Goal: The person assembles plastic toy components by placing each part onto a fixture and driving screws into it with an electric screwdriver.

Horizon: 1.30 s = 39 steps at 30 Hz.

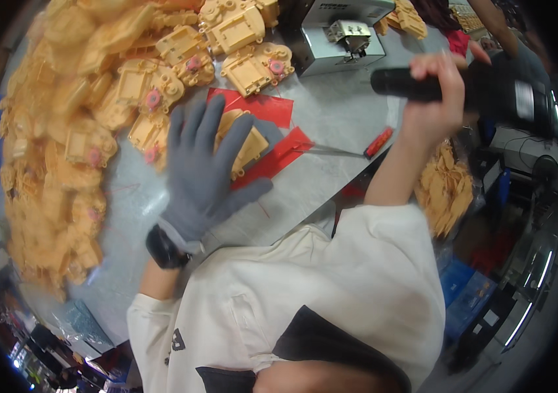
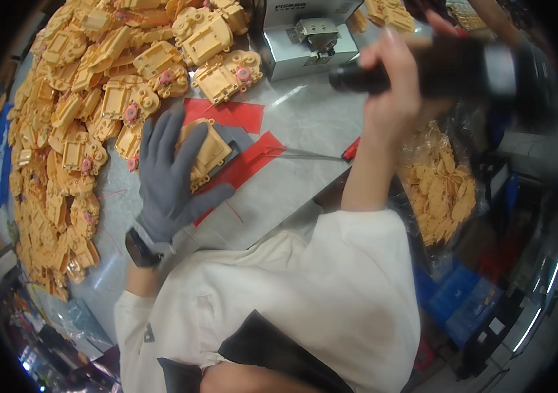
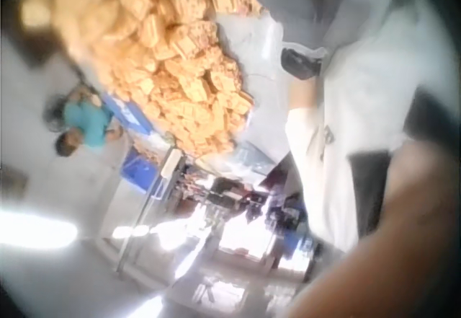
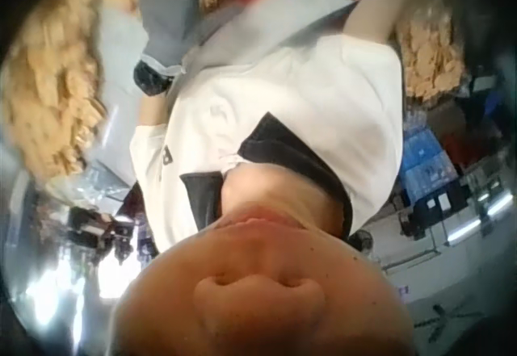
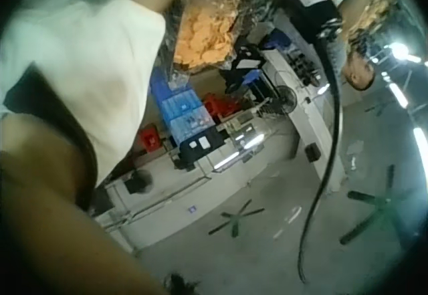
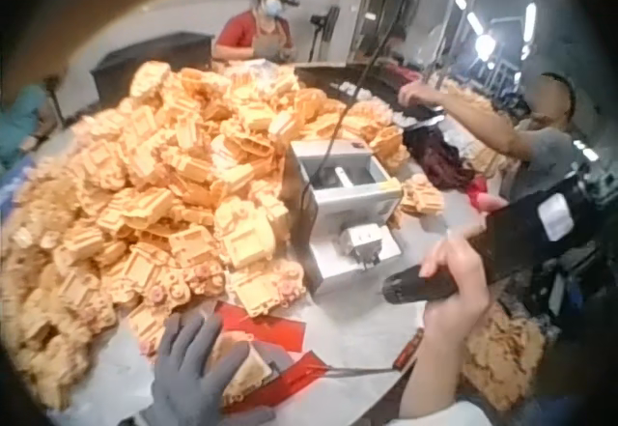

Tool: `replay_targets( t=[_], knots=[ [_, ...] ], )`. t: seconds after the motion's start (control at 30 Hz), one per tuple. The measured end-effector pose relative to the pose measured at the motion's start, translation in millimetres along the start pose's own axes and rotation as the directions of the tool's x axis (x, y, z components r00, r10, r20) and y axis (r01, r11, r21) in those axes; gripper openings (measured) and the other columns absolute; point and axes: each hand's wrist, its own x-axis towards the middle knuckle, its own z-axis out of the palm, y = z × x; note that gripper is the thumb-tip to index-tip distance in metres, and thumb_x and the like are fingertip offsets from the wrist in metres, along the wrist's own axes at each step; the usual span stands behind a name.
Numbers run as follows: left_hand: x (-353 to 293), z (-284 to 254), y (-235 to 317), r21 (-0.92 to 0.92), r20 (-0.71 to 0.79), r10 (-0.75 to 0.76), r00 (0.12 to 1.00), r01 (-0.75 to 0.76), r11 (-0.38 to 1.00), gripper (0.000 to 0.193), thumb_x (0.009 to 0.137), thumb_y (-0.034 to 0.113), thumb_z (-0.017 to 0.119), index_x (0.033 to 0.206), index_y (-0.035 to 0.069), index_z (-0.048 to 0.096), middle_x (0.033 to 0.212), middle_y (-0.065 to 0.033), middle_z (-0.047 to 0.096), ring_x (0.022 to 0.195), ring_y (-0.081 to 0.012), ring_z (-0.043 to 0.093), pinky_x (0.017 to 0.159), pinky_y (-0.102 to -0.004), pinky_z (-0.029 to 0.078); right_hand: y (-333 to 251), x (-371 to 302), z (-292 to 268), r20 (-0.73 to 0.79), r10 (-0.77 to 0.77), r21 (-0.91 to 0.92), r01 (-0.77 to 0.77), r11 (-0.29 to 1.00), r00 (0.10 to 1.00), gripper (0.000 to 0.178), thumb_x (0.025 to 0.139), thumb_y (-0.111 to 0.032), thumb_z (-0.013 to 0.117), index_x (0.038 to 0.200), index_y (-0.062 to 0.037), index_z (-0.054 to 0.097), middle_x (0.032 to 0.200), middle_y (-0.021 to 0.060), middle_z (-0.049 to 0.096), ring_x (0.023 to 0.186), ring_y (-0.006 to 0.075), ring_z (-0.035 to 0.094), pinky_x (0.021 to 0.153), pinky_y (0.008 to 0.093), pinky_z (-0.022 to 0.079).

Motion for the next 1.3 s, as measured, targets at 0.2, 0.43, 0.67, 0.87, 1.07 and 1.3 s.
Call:
replay_targets(
  t=[0.2, 0.43, 0.67, 0.87, 1.07, 1.3],
  knots=[
    [-28, 36, 0, -0.199, -0.308, -0.344, 0.887, 0.294, 0.935, 0.08, 0.059, 0.033, 0.081, 0.126, 0.006, 0.047, 0.128, -0.0215, 0.044, 0.117, -0.0373, 0.045, 0.097, -0.0454, 0.038, 16, 33, 50, 0.011, -0.078, -0.191, 0.079, 0.978, 0.997, 0.026, 0.073, 0.003, 0.056, 0.098, 0.0026, 0.049, 0.065, 0.0061, 0.052, 0.049, 0.015, 0.05, 0.05, 0.0244, 0.041],
    [-22, 33, -3, -0.185, -0.339, -0.319, 0.885, 0.27, 0.945, 0.069, 0.062, 0.044, 0.075, 0.112, 0.003, 0.05, 0.117, -0.0236, 0.046, 0.102, -0.0411, 0.047, 0.087, -0.0495, 0.039, 26, 37, 18, 0.148, 0.107, -0.292, -0.06, 0.954, 0.983, 0.027, 0.073, 0.003, 0.055, 0.099, 0.0026, 0.048, 0.065, 0.0076, 0.053, 0.05, 0.0167, 0.051, 0.052, 0.0278, 0.042],
    [-36, 43, -14, -0.228, -0.364, -0.292, 0.884, 0.219, 0.949, 0.076, 0.06, 0.043, 0.079, 0.12, 0.007, 0.049, 0.127, -0.0211, 0.046, 0.115, -0.0355, 0.047, 0.104, -0.0524, 0.027, -17, -17, 27, 0.273, 0.11, -0.048, -0.101, 0.994, 0.956, 0.038, 0.071, 0.003, 0.053, 0.107, 0.004, 0.044, 0.062, 0.0101, 0.052, 0.049, 0.0184, 0.051, 0.054, 0.0338, 0.046],
    [-39, 36, -8, -0.136, -0.346, -0.331, 0.878, 0.302, 0.944, 0.083, 0.062, 0.055, 0.073, 0.124, 0.007, 0.045, 0.126, -0.0177, 0.047, 0.119, -0.0331, 0.043, 0.107, -0.0538, 0.014, 34, 42, 33, 0.102, -0.055, -0.098, 0.065, 0.993, 0.993, 0.036, 0.068, 0.012, 0.056, 0.101, 0.0056, 0.046, 0.062, 0.0117, 0.053, 0.051, 0.0207, 0.054, 0.054, 0.0329, 0.048],
    [-39, 34, -7, -0.15, -0.343, -0.369, 0.864, 0.338, 0.929, 0.085, 0.063, 0.056, 0.073, 0.123, 0.004, 0.045, 0.126, -0.0165, 0.048, 0.12, -0.0324, 0.043, 0.108, -0.0537, 0.01, 37, 33, 35, 0.112, 0.02, -0.291, 0.014, 0.957, 0.994, 0.026, 0.072, 0.002, 0.057, 0.097, 0.0024, 0.049, 0.063, 0.0077, 0.053, 0.049, 0.0166, 0.052, 0.051, 0.0269, 0.044],
    [-37, 51, -8, -0.385, -0.403, -0.378, 0.834, 0.22, 0.896, 0.081, 0.058, 0.032, 0.082, 0.125, 0.005, 0.044, 0.128, -0.0191, 0.046, 0.116, -0.0355, 0.047, 0.099, -0.0449, 0.035, 29, 8, 16, 0.158, 0.054, -0.173, -0.027, 0.985, 0.986, 0.034, 0.069, 0.009, 0.055, 0.101, 0.0054, 0.044, 0.062, 0.0118, 0.051, 0.047, 0.0198, 0.051, 0.053, 0.0326, 0.046]
  ],
)
